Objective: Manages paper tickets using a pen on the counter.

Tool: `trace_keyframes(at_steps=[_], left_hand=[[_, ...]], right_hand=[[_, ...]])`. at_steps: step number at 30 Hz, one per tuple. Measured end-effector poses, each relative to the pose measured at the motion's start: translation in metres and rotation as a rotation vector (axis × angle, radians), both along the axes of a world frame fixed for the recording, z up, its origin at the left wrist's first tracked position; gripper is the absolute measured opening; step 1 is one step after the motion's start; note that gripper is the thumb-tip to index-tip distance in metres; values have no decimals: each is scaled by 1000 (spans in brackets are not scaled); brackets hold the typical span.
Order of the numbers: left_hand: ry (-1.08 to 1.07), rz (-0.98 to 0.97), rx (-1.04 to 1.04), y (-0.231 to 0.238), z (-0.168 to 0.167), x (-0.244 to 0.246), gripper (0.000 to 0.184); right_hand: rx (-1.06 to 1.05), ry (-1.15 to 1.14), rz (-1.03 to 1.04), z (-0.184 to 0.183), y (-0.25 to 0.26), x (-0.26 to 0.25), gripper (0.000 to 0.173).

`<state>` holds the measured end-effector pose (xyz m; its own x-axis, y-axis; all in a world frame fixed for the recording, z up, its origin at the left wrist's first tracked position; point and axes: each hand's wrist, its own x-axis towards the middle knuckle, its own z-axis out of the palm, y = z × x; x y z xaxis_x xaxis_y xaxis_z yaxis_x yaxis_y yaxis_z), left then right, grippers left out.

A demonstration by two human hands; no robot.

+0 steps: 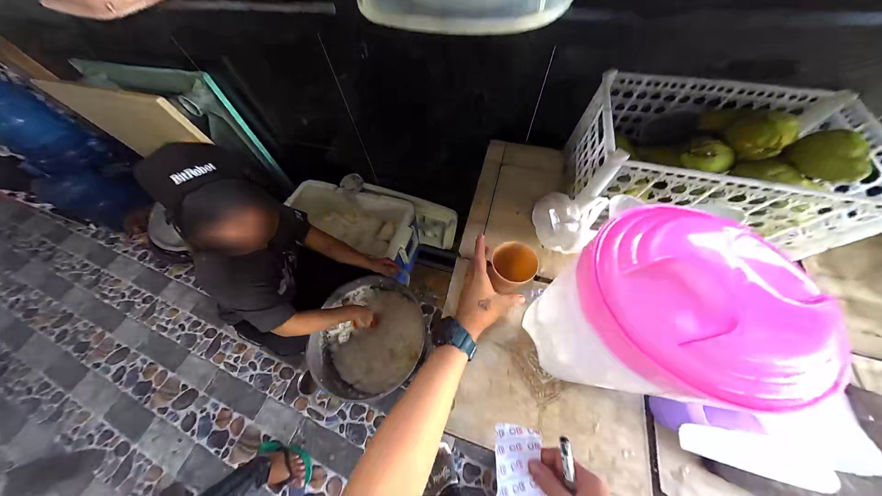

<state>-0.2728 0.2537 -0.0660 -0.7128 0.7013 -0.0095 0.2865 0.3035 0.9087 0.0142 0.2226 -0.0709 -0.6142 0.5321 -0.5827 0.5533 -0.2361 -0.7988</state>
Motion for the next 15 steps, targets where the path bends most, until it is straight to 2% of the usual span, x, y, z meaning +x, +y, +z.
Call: trace_keyframes(at_steps=[1, 4, 5, 7, 10, 13, 15], left_hand=[[22, 1, -11, -16, 0, -1, 125], [0, 104, -142, -79, -17, 1, 86], [-55, 127, -210, -103, -24, 5, 82], [-156, 102, -316, -147, -39, 20, 83], [-218, 126, -281, -182, -63, 52, 85], [-292, 300, -220, -183, -77, 64, 77], [-302, 344, -238, -170, -76, 54, 78]], right_hand=[[40, 1, 9, -3, 0, -8, 24], [96, -14, 25, -10, 0, -29, 19], [93, -17, 30, -12, 0, -36, 18], [77, -40, 38, -16, 0, -49, 17], [116, -77, 61, -27, -3, -62, 24], [168, -114, 91, -32, -9, -68, 28], [195, -131, 103, -31, -13, -71, 29]])
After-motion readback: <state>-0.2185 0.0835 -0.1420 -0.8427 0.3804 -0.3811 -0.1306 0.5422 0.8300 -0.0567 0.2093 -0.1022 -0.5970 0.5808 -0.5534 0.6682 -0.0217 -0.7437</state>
